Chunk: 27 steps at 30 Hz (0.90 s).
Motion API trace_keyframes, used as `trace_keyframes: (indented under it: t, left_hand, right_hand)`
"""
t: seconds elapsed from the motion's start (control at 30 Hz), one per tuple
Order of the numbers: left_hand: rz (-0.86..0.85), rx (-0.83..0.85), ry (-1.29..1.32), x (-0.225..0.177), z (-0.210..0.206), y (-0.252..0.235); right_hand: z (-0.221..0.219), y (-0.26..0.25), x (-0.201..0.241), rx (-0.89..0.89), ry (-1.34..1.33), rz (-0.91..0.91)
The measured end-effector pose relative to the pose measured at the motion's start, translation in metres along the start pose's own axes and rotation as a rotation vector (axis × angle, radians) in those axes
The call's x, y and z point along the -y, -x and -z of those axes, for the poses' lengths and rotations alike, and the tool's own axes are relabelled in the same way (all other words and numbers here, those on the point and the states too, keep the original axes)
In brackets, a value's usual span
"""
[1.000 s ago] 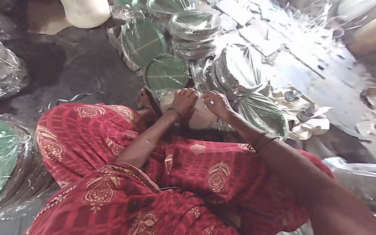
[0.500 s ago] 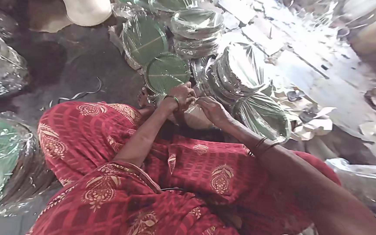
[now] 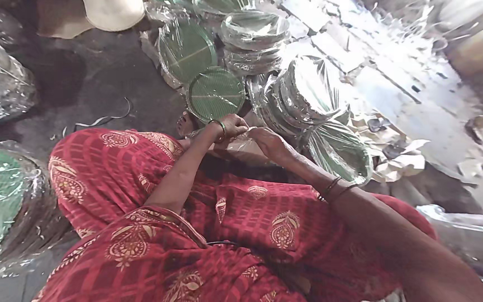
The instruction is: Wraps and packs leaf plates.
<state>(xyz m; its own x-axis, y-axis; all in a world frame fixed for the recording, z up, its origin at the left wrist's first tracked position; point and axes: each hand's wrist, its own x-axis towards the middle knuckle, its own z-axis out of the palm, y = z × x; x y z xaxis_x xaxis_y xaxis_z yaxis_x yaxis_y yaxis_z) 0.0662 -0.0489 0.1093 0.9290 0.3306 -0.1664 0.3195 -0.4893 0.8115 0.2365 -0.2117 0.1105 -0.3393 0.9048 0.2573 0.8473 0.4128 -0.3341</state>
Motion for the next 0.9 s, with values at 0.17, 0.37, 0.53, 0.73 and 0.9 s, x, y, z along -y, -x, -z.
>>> trace_keyframes:
  t: [0.17,0.37,0.53,0.73,0.9]
  left_hand:
    - [-0.003,-0.006,-0.066,-0.003,0.000,0.000]
    - [-0.029,-0.107,-0.176,-0.005,-0.014,-0.008]
    - [-0.042,-0.219,-0.281,-0.004,-0.034,-0.008]
    - [-0.417,-0.394,-0.440,0.032,-0.055,-0.003]
    - [-0.336,-0.476,-0.459,0.030,-0.052,-0.003]
  right_hand:
    - [-0.001,-0.005,-0.005,0.005,-0.103,-0.088]
    - [0.003,0.006,-0.013,-0.024,-0.065,-0.129]
    - [0.003,-0.002,-0.015,-0.024,-0.056,-0.189]
    - [0.011,-0.005,-0.017,-0.010,0.093,-0.187]
    - [0.012,-0.008,-0.011,-0.027,0.058,-0.387]
